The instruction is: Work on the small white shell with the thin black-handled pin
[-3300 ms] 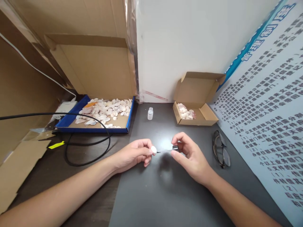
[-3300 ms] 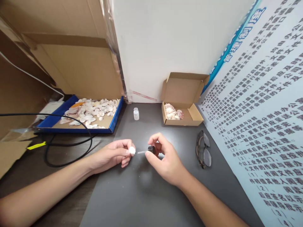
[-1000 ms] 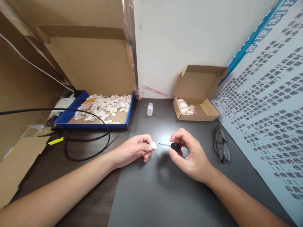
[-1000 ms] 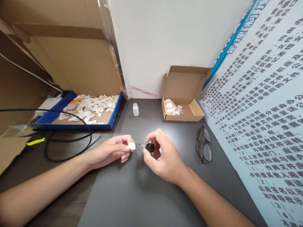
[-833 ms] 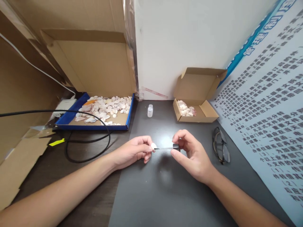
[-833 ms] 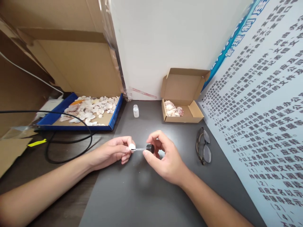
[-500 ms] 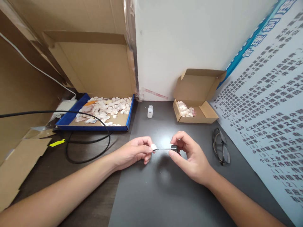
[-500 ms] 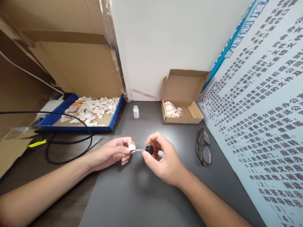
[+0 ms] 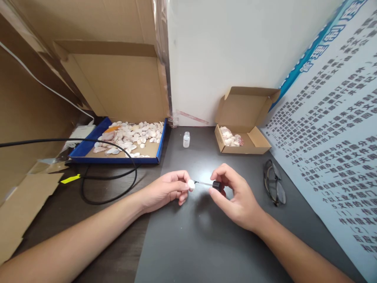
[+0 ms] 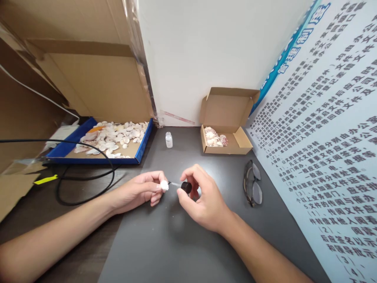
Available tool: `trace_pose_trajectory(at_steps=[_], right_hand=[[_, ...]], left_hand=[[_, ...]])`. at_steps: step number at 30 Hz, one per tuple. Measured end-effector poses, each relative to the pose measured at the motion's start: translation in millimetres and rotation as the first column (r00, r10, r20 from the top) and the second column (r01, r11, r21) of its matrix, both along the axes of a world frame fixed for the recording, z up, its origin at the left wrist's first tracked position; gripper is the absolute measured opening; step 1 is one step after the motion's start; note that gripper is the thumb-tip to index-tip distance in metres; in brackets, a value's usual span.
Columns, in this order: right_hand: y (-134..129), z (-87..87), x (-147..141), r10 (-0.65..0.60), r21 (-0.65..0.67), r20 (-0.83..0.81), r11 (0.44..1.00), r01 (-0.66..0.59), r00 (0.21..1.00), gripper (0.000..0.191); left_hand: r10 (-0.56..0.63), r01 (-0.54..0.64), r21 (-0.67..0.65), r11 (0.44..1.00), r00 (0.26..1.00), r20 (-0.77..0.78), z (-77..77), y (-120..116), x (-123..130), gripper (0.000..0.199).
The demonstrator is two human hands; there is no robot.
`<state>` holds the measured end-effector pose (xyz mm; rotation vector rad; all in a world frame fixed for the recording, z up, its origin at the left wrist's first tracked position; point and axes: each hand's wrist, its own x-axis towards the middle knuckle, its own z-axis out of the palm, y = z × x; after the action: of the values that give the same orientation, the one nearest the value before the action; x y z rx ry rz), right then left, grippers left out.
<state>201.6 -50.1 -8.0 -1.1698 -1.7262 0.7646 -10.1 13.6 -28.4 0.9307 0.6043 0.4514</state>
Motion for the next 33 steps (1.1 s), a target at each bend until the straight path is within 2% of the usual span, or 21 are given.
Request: trace_pose_trajectory(at_steps=[3,8,12,17,22,33], right_hand=[[-0.8,0.9,0.2,0.02,-0.033,-0.06,0.999,-0.022,0.998,0.011],[-0.6,-0.6,-0.8,-0.016,-0.031,0.016,0.999,0.017,1.0,0.015],[-0.8,-0.7,-0.8,0.023,-0.078,-0.085,0.997,-0.03,0.996,0.013],[-0.5,-0.6,-1.4,0.006,-0.099,-0.064,0.995,-0.013,0.998,0.014],[-0.6,1.3,-1.0,0.056,-0.139,-0.167,0.987,-0.08,0.984,0.014],[-1.1,1.0,-3.5,0.053,-0.188,-0.168,0.978,-0.085,0.984,0.014]], left_hand=[[-0.005,0.005,0.002,1.0,1.0,0.002,-0.7,0.6,-0.4,0.011],[-0.007,0.007,0.007,1.0,1.0,0.004,-0.3,0.3,-0.7,0.009],[-0.007,0.007,0.008,1.0,1.0,-0.001,1.5,-0.2,0.1,0.011],[-0.005,0.005,0.008,1.0,1.0,-0.016,2.5,-0.4,0.7,0.013],[-0.015,0.016,0.026,1.0,0.999,-0.036,2.2,-0.7,1.2,0.019],[-0.043,0.048,0.078,0.996,0.997,-0.064,-4.0,-0.1,0.5,0.027]])
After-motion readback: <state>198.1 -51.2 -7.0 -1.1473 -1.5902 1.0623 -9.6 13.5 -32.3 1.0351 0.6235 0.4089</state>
